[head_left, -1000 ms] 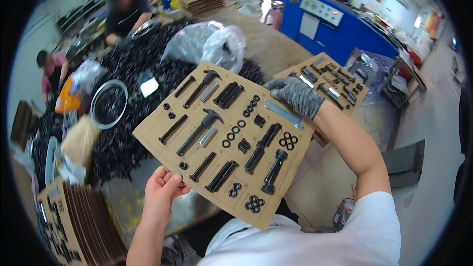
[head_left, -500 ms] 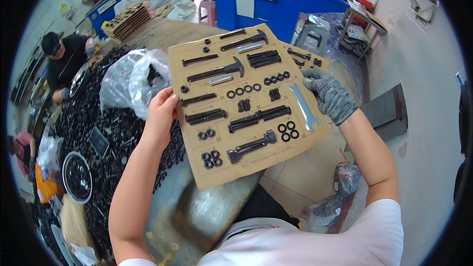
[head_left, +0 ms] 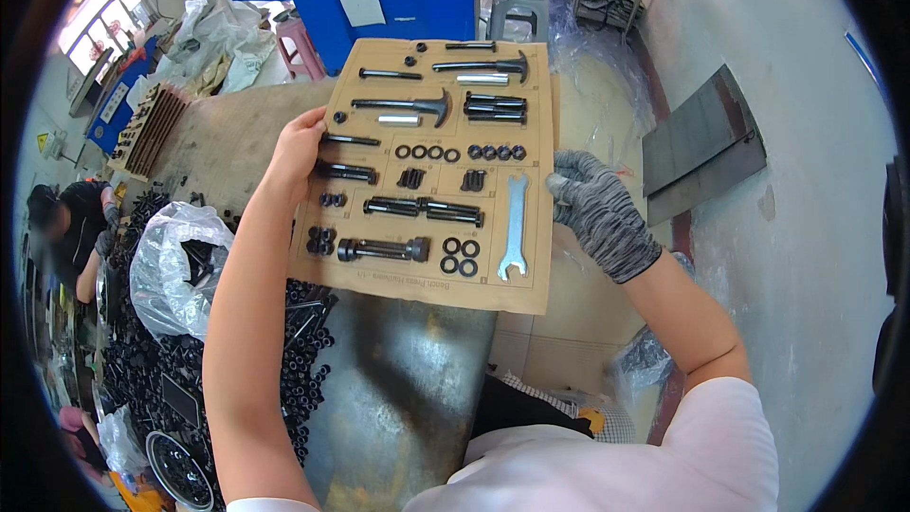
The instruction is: The person picks various black metal hardware pieces from a large pile on the table and places them into designated slots on a cardboard display board. They repeat this process, filling multiple boards with bolts, nuts, washers, and other fasteners, then stack the completed boards.
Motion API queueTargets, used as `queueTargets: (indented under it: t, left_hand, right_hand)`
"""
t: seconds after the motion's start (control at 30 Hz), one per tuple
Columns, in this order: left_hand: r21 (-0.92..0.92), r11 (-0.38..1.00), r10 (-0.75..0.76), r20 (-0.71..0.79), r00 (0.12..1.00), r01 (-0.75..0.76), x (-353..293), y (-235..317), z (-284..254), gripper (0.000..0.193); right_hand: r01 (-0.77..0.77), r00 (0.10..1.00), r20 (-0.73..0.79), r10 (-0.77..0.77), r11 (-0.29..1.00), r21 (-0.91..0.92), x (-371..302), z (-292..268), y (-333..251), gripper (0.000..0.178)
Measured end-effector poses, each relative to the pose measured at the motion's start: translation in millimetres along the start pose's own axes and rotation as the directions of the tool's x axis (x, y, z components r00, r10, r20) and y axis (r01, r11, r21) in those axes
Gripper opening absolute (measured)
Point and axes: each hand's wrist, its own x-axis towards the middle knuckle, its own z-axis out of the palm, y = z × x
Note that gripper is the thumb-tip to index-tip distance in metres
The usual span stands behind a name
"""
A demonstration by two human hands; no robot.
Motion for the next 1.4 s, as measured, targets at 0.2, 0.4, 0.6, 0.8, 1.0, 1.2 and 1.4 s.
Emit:
queueTargets:
  t: [0.2, 0.4, 0.6, 0.8, 1.0, 1.2, 1.4]
  left_hand:
    - [-0.072, 0.993, -0.085, 0.053, 0.995, 0.089, 31.5, -13.6, 9.3, 0.037]
    - [-0.086, 0.984, -0.147, 0.121, 0.982, 0.158, 39.1, -23.1, 18.9, 0.038]
    - [-0.065, 0.987, -0.138, 0.081, 0.987, 0.144, 35.3, -18.8, 20.5, 0.036]
    - [-0.055, 0.985, -0.158, 0.081, 0.984, 0.163, 33.3, -12.7, 22.0, 0.036]
    - [-0.028, 0.984, -0.171, 0.071, 0.983, 0.174, 31.1, -11.7, 31.9, 0.035]
    - [0.215, 0.967, -0.115, -0.122, 0.986, 0.140, 0.9, -20.9, -21.8, 0.040]
    - [0.159, 0.986, 0.105, -0.385, 0.917, -0.046, -211.3, -13.6, -68.5, 0.030]
  right_hand:
    - [-0.006, 1.000, -0.011, 0.007, 0.997, 0.081, 8.8, -12.8, 12.8, 0.028]
    - [0.005, 0.999, 0.035, -0.009, 0.993, 0.119, 13.7, -22.2, 22.2, 0.027]
    - [-0.013, 0.999, -0.029, 0.016, 0.993, 0.116, 9.4, -15.3, 19.5, 0.028]
    - [-0.011, 1.000, -0.011, 0.012, 0.997, 0.077, 7.4, -17.5, 16.7, 0.030]
    - [-0.030, 0.999, -0.014, 0.031, 0.999, 0.033, 10.6, -25.3, 20.0, 0.033]
    - [0.066, 0.998, 0.009, -0.066, 0.993, -0.102, 12.6, -37.0, 16.8, 0.041]
    - [0.514, 0.857, 0.028, -0.515, 0.850, -0.114, -58.9, 0.4, 24.6, 0.044]
